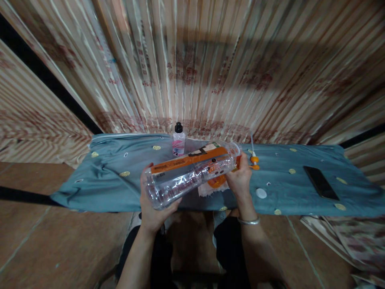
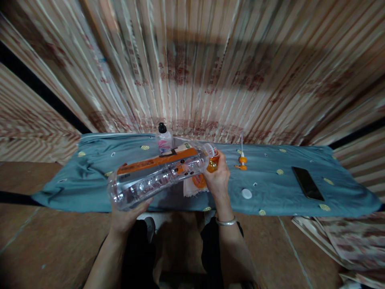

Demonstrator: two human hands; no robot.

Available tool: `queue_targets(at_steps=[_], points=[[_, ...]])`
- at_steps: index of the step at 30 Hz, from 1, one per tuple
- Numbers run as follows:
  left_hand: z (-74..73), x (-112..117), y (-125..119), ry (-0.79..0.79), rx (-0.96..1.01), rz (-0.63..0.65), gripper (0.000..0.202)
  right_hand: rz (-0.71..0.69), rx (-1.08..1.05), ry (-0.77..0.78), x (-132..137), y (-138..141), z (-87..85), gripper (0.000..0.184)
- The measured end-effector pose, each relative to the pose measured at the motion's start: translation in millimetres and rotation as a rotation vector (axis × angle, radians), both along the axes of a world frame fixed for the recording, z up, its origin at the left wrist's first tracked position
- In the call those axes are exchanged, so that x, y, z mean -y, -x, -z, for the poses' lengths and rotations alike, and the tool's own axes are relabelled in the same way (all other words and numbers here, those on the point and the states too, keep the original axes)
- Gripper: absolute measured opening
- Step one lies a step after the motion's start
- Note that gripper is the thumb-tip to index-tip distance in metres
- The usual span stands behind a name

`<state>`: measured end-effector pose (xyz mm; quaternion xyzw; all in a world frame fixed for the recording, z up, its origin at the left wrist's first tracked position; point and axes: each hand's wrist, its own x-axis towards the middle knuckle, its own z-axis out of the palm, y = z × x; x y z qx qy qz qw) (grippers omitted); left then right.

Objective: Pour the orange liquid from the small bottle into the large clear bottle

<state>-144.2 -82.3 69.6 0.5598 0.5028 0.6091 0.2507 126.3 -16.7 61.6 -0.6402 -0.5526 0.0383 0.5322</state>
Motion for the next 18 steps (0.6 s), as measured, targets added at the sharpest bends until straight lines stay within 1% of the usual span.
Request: queue_targets(at_steps=[7,14,18], points=[[3.0,0.0,0.3,0.016,0.007,0.018,0.101,-0.006,0.011,-0.006,0.4,0.0,-0.2,0.055],[2.3,-0.9,1.1,0.023,-0.017,-0.009,0.104,0.014,0.037,-0.02,0.5,1.4,-1.3,0.055],[4.3,0.0,2.2,0.03,-0.013,-0.004,0.101,0.004,0.022,-0.019,0.7,1.7,-0.9,0.053]])
